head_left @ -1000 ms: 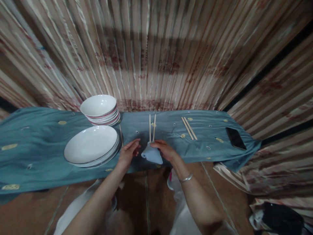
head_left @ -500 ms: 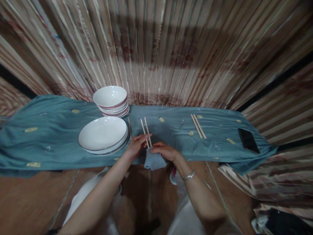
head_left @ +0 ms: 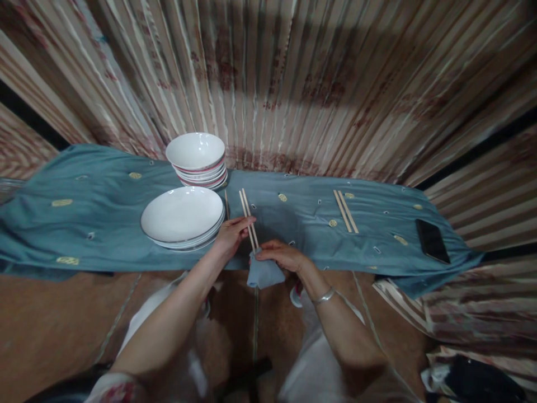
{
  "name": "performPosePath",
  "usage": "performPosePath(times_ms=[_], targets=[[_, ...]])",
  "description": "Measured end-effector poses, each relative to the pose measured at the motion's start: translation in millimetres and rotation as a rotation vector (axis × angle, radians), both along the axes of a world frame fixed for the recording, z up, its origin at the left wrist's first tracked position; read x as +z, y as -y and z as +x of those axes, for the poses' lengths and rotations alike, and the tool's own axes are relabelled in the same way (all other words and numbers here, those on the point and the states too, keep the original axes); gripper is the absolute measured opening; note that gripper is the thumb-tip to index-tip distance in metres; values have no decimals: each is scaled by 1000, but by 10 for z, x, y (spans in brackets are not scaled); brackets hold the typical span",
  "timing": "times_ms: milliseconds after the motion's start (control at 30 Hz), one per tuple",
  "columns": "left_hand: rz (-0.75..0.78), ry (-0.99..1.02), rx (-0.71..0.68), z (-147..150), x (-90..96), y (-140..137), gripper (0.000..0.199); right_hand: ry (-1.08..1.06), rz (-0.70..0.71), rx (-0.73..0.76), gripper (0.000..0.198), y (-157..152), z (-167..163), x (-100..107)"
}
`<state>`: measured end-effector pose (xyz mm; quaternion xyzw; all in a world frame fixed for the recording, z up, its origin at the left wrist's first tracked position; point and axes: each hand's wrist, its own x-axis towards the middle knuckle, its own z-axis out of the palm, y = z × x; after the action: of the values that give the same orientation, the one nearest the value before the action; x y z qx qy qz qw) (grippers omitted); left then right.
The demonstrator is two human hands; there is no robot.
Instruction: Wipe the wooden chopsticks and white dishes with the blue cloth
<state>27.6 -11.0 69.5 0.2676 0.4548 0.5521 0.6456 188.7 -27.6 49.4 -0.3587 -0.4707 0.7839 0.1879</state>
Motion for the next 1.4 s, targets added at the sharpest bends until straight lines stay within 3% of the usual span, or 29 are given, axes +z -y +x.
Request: performPosePath(times_ms=[267, 500, 667, 900, 1033, 1233, 1400], targets=[[18, -70, -2, 28, -11, 17, 27, 2, 31, -35, 25, -18, 28, -2], [6, -162, -112, 166, -103, 107, 33, -51, 38, -186, 25, -69, 30, -20], [9, -178, -92, 187, -118, 101, 33, -53, 19, -237, 28, -79, 5, -37], [45, -119, 51, 97, -95, 12, 32, -9, -3, -75, 29, -21, -3, -23], [24, -106, 59, 79, -87, -5, 33, 7, -2, -48, 30, -1, 11, -19], [33, -85, -63, 121, -76, 16, 35, -3, -11, -99, 31, -34, 36, -17], [20, -135, -176, 181, -126, 43, 32, -10, 2, -248, 28, -96, 63, -2]])
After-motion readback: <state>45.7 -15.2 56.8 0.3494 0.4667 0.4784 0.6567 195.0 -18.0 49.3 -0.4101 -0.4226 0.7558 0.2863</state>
